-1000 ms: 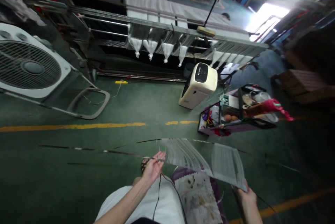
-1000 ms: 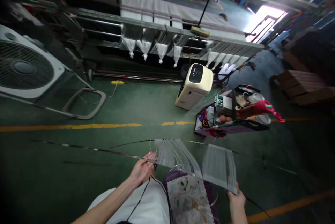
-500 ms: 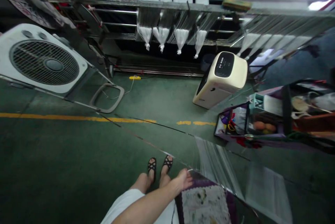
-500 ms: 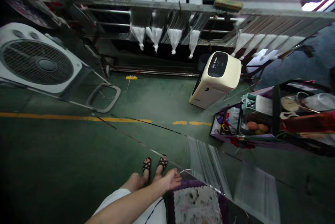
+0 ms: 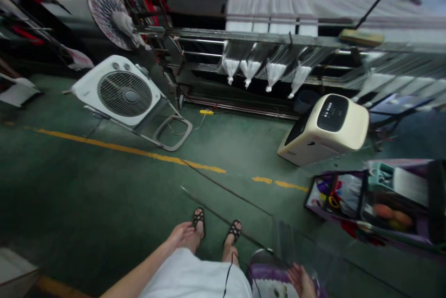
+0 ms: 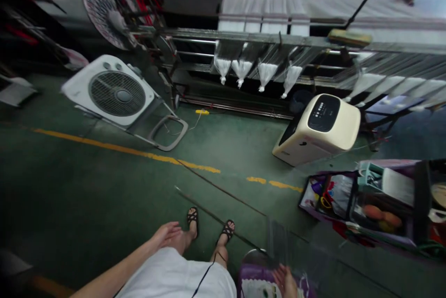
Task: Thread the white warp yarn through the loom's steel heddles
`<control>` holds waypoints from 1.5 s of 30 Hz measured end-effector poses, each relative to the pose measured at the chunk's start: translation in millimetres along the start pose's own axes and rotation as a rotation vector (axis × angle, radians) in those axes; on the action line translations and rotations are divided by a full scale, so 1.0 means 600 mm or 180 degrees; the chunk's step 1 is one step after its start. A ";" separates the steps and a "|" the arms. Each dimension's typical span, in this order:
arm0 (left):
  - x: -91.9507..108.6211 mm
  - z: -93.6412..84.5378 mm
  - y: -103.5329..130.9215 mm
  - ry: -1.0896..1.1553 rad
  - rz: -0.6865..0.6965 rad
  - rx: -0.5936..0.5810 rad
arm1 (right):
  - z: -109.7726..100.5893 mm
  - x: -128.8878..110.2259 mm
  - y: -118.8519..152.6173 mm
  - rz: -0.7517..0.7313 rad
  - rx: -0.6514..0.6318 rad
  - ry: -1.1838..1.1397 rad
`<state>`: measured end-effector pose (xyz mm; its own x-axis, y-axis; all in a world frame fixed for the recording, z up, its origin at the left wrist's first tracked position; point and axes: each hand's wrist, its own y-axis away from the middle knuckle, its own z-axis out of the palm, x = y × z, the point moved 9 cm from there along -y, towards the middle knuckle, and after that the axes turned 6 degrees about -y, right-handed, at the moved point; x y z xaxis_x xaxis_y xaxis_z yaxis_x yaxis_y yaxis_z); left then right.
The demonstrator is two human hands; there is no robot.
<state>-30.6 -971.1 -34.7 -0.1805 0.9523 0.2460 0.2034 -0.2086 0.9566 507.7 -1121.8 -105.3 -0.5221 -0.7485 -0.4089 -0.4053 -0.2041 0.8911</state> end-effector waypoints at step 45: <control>1.508 -0.490 -0.289 -0.0678 0.3058 0.0103 | 1.830 -0.632 0.282 -0.1175 -0.1570 0.0656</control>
<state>-511.9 -138.6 67.7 0.2520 0.4019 0.8803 0.1998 -0.9117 0.3590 -187.0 -179.5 -15.4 -0.2398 -0.6694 -0.7032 -0.1127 -0.7002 0.7050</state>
